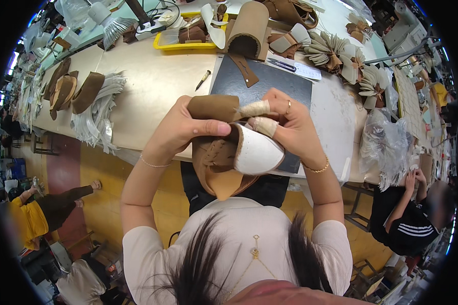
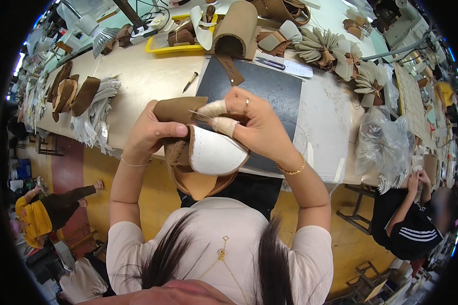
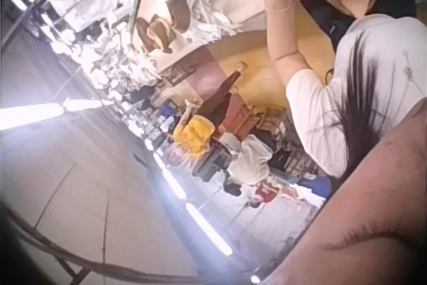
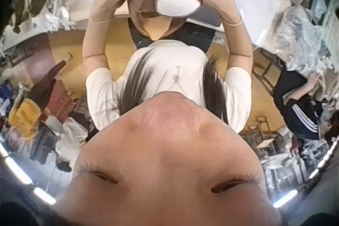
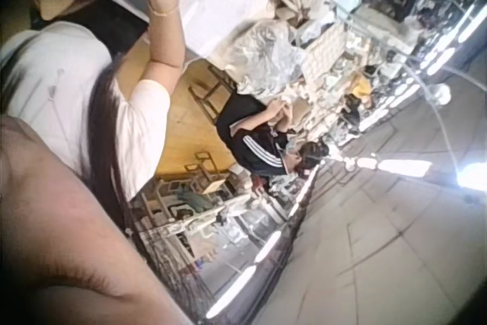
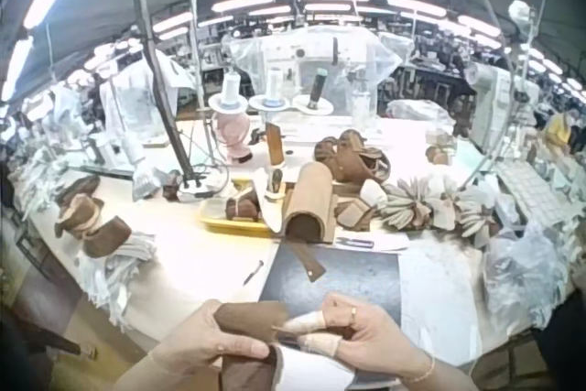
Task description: The person hand-sews a brown leather shoe upper using a needle and thread. They repeatedly insert the needle through pre-punched holes, pull the thread tight, and rotate the shoe part to continue stitching along the edge. The person works at a bench in a workshop with other shoe parts and tools visible.
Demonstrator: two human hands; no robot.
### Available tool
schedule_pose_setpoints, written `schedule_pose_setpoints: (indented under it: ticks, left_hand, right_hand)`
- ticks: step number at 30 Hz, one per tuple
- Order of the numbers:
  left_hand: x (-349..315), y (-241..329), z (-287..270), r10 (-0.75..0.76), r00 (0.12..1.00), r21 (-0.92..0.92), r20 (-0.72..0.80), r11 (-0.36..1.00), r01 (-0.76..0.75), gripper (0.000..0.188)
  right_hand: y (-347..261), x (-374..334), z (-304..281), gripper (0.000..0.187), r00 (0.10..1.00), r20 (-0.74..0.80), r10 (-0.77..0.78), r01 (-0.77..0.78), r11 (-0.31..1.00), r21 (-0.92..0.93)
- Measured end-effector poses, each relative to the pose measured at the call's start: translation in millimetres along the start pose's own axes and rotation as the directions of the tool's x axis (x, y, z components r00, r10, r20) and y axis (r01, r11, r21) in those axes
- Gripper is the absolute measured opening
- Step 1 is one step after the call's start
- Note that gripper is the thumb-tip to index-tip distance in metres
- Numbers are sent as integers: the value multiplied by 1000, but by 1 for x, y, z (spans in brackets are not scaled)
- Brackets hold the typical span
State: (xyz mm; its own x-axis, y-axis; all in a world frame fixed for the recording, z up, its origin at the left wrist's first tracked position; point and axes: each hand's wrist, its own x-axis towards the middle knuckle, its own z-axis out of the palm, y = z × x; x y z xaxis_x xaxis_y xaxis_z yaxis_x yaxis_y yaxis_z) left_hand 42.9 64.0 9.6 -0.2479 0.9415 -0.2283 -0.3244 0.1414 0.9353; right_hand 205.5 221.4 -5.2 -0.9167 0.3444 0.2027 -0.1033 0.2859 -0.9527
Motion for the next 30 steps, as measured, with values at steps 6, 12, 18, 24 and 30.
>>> schedule_pose_setpoints:
  ticks: [6,12,18,24,30]
  left_hand:
    - [12,-13,4,-24,1000,-84,10,996,24,31]
    - [11,-13,6,-44,997,-96,-55,995,39,31]
    - [9,-18,6,-64,998,-194,-4,979,62,30]
    - [9,-23,11,-92,994,-273,56,956,104,27]
    - [9,-23,14,-106,988,-292,115,947,136,27]
  right_hand:
    - [-2,-19,-20,22,995,90,36,-23,990,-143]
    - [-3,-16,-22,19,987,156,39,-19,992,-124]
    - [9,-26,-19,50,999,33,-16,17,999,-40]
    - [27,-35,-28,61,991,129,30,-18,996,-90]
    - [44,-42,-22,55,995,90,43,-37,997,-65]
